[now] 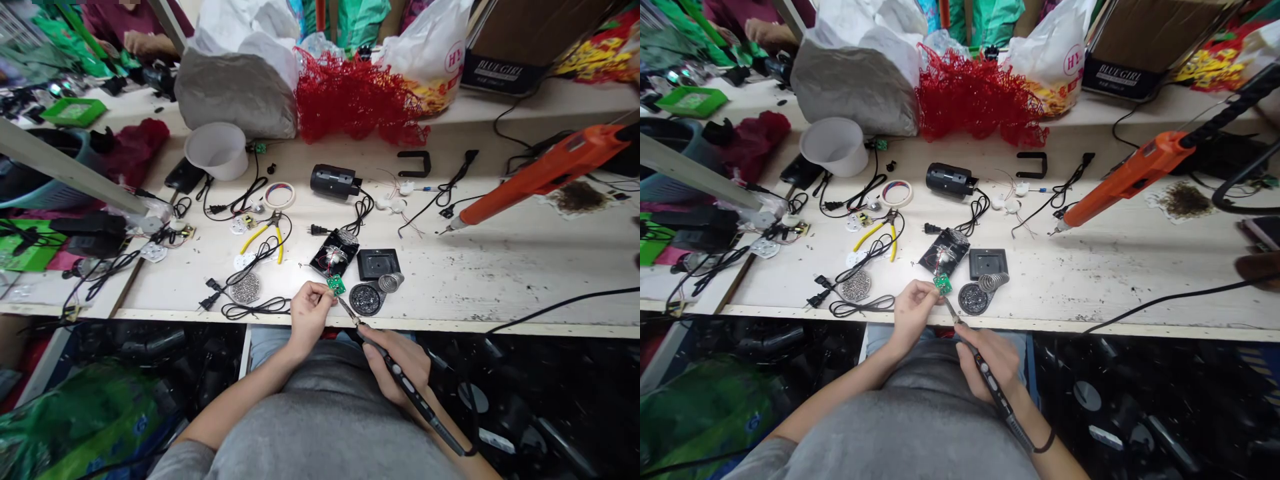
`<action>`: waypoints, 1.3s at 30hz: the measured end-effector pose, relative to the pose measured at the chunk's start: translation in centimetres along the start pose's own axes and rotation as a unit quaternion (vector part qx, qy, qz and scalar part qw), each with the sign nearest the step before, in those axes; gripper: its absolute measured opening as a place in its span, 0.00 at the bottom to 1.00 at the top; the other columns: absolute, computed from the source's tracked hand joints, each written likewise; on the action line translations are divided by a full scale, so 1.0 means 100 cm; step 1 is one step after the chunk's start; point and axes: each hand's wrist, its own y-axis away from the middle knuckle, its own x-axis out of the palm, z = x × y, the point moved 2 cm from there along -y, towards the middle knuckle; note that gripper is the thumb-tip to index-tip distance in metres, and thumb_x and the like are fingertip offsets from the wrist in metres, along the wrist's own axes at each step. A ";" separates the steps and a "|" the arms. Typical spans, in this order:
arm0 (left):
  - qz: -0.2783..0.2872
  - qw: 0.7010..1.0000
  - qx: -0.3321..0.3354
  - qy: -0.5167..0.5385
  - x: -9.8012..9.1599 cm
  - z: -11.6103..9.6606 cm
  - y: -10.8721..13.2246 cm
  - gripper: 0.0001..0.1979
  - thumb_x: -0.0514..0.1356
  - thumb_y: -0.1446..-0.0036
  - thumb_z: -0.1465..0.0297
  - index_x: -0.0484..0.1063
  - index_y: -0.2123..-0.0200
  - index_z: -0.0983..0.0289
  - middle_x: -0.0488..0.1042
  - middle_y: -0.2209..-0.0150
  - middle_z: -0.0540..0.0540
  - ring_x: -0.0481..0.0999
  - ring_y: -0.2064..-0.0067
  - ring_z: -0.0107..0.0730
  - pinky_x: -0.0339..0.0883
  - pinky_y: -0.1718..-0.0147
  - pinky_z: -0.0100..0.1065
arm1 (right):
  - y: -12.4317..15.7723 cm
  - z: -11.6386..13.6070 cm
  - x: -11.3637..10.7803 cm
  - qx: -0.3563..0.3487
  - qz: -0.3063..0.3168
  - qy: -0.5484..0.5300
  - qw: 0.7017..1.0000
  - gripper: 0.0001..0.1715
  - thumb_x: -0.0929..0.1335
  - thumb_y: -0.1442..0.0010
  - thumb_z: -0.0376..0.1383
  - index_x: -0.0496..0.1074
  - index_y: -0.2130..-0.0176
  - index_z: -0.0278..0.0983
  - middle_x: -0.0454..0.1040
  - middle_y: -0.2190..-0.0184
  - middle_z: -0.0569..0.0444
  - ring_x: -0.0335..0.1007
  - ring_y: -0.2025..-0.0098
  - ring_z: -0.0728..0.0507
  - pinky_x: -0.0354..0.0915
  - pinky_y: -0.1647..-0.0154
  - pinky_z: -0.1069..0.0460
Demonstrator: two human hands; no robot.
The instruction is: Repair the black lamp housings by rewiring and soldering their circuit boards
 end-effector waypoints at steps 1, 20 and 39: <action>0.000 1.000 0.002 0.000 0.000 0.000 0.000 0.13 0.69 0.53 0.63 0.71 0.76 0.64 0.75 0.76 0.50 0.76 0.73 0.28 0.73 0.70 0.29 | 0.000 0.000 0.000 -0.002 -0.003 -0.002 1.000 0.22 0.67 0.39 0.26 0.74 0.46 0.38 0.83 0.64 0.51 0.80 0.68 0.46 0.76 0.66 0.54; -0.008 1.000 -0.002 -0.008 0.001 -0.001 0.001 0.12 0.68 0.53 0.63 0.71 0.76 0.63 0.75 0.75 0.51 0.77 0.73 0.29 0.73 0.70 0.30 | 0.003 -0.005 0.013 -0.038 -0.039 0.004 0.998 0.18 0.66 0.38 0.26 0.75 0.50 0.34 0.81 0.68 0.50 0.75 0.74 0.48 0.72 0.73 0.53; -0.015 1.000 -0.010 0.005 0.001 -0.003 0.000 0.14 0.70 0.55 0.62 0.71 0.77 0.64 0.75 0.76 0.50 0.77 0.74 0.28 0.73 0.71 0.29 | 0.000 -0.003 0.007 -0.032 -0.033 0.007 0.999 0.20 0.66 0.38 0.26 0.74 0.48 0.37 0.82 0.68 0.52 0.77 0.73 0.47 0.74 0.71 0.54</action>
